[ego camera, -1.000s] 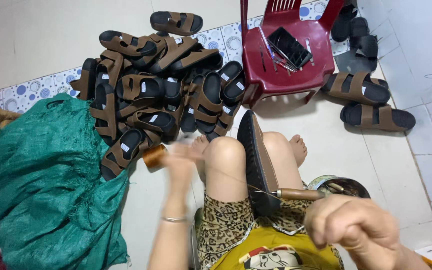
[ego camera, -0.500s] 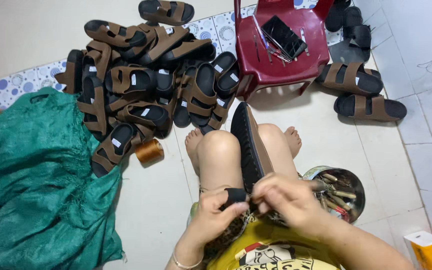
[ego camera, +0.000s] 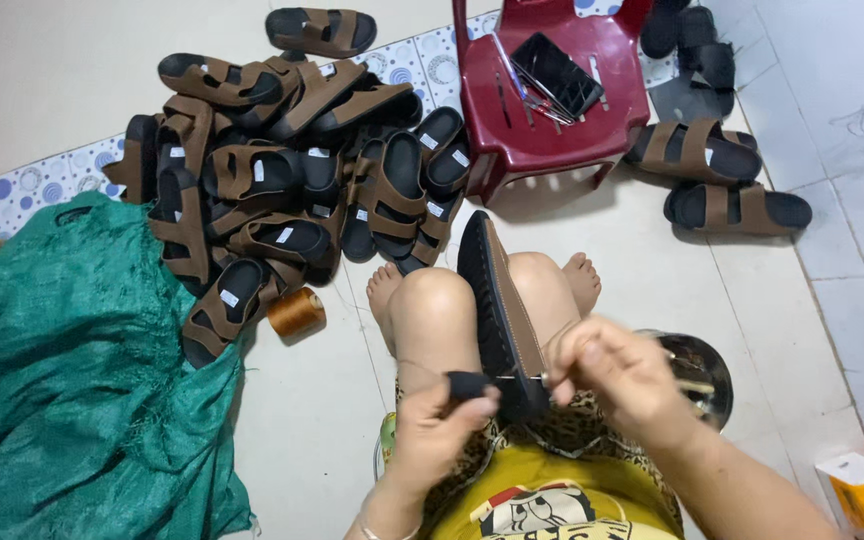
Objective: The person sits on the floor and sews a brown sandal using a needle and thread. They repeatedly push the needle through the sole and pull the thread to secure the sandal parts together.
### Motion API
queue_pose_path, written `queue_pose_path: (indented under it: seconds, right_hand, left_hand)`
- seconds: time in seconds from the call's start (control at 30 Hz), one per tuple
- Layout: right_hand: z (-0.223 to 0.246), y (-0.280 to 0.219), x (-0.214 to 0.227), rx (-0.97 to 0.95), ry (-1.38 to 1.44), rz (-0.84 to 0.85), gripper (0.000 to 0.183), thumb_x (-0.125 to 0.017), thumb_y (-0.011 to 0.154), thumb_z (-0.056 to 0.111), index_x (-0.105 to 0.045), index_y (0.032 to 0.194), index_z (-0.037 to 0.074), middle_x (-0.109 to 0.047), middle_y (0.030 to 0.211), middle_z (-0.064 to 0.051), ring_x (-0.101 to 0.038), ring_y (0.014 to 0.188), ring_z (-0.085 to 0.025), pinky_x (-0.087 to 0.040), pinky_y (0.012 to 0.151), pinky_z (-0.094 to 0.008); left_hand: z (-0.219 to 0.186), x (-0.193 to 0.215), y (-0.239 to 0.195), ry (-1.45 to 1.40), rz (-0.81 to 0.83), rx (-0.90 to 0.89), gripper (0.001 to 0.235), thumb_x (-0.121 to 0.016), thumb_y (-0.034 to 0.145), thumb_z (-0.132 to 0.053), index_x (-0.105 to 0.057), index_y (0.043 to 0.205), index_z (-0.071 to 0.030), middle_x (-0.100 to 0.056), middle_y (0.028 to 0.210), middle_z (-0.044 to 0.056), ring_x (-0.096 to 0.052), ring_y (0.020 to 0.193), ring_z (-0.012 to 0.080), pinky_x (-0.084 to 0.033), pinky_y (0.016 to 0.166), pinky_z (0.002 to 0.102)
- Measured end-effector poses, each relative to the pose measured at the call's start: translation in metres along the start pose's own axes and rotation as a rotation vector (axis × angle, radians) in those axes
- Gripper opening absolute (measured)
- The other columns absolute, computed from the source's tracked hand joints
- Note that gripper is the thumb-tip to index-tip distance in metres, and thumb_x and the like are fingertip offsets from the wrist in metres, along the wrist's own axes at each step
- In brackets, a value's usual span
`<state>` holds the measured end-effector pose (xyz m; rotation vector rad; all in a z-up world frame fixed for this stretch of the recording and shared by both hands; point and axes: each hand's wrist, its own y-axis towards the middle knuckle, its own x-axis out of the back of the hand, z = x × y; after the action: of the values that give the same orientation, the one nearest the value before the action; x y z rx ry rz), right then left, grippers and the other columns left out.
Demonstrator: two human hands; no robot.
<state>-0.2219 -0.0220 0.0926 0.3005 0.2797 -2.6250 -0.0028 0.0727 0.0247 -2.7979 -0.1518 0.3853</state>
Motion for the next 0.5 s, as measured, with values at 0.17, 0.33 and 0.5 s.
queue_pose_path:
  seconds: [0.17, 0.33, 0.5]
  right_hand:
    - [-0.005, 0.009, -0.001, 0.008, -0.008, -0.067, 0.029, -0.054, 0.104, 0.023, -0.065, 0.092, -0.001, -0.066, 0.082, -0.014, -0.065, 0.064, -0.02, -0.056, 0.063, -0.03]
    - [-0.012, 0.007, -0.015, 0.103, -0.898, 0.093, 0.032, -0.052, 0.101, 0.029, -0.063, 0.125, 0.011, -0.073, 0.121, -0.009, -0.07, 0.113, -0.025, -0.052, 0.098, -0.039]
    - [-0.021, 0.004, 0.007, -0.061, -1.451, 0.361, 0.045, -0.053, 0.1, 0.043, -0.048, 0.139, 0.022, -0.067, 0.098, -0.008, -0.072, 0.078, -0.038, -0.057, 0.06, -0.057]
  left_hand:
    - [-0.062, 0.003, -0.009, -0.569, 0.244, -0.318, 0.01, -0.07, 0.095, -0.008, -0.072, 0.098, 0.002, -0.069, 0.101, 0.021, -0.066, 0.088, 0.0317, -0.057, 0.079, 0.042]
    - [-0.082, 0.022, -0.013, -0.623, 0.163, -0.479, 0.011, -0.073, 0.097, -0.021, -0.077, 0.099, -0.011, -0.062, 0.069, 0.015, -0.054, 0.053, 0.0213, -0.044, 0.044, 0.03]
    - [-0.026, 0.052, 0.008, 0.746, -0.309, -0.552, 0.039, -0.054, 0.085, 0.008, -0.068, 0.121, 0.001, -0.072, 0.119, 0.014, -0.072, 0.109, 0.0275, -0.056, 0.102, 0.037]
